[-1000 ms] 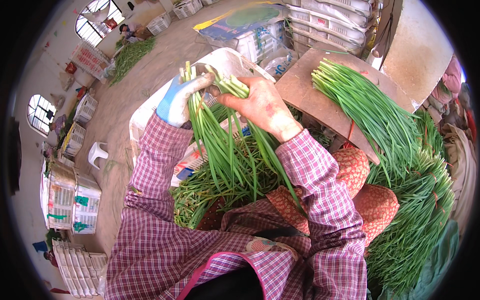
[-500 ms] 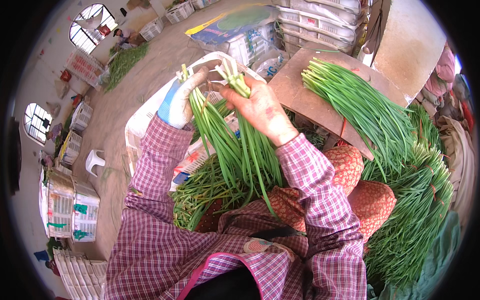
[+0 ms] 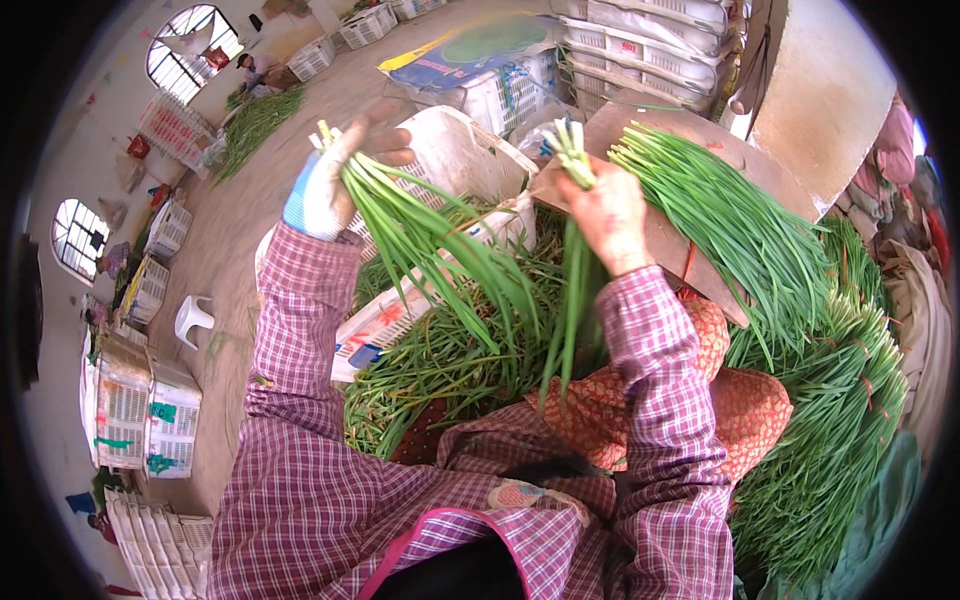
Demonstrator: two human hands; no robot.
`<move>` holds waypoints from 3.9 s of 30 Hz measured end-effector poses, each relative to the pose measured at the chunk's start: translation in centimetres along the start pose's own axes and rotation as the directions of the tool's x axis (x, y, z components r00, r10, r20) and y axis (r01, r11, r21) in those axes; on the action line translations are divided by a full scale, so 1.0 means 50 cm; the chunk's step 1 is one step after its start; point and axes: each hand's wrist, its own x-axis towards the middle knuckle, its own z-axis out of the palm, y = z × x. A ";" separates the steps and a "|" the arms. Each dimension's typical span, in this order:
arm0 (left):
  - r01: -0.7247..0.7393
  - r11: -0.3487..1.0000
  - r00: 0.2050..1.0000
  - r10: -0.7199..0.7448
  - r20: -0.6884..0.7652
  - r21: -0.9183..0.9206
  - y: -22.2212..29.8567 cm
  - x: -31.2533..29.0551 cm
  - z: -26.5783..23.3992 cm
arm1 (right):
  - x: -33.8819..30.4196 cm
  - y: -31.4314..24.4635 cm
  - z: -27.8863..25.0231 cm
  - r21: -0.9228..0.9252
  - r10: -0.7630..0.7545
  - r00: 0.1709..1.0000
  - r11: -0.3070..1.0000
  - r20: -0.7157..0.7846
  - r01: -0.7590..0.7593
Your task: The person bundles leeks by hand, removing loose leaves and tying them with red string before placing the finished bundles into a plastic basket.
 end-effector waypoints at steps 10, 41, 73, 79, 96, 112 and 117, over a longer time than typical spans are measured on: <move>-0.302 0.953 0.923 0.295 -0.248 0.011 0.155 -0.002 -0.253 | 0.009 0.145 -0.096 -0.103 -0.036 0.957 0.995 -0.289 0.007; 0.030 0.698 1.000 -0.016 0.026 -0.716 -0.105 -0.067 0.205 | -0.124 -0.147 0.027 0.772 -0.179 0.958 0.633 0.225 -0.063; -0.184 0.953 0.982 0.189 -0.002 -0.242 -0.085 -0.106 0.125 | -0.126 -0.163 -0.007 0.746 -0.091 0.818 0.478 0.568 -0.464; 0.102 0.869 0.983 -0.014 0.182 -0.485 -0.188 -0.119 0.170 | -0.135 -0.165 0.020 0.687 -0.272 0.943 0.723 0.191 0.069; 0.259 0.904 0.907 -0.107 0.406 -0.340 -0.142 -0.096 0.192 | -0.043 -0.178 -0.029 0.203 -0.658 0.681 0.750 0.321 0.630; -0.454 0.717 0.876 0.469 -0.117 -0.529 0.117 0.051 -0.078 | -0.123 0.067 0.061 -0.166 -0.150 0.811 0.942 0.566 0.290; -0.500 0.710 0.849 0.514 -0.122 -0.496 0.144 0.070 -0.156 | -0.128 0.155 -0.036 -0.485 0.198 0.741 0.853 0.642 0.192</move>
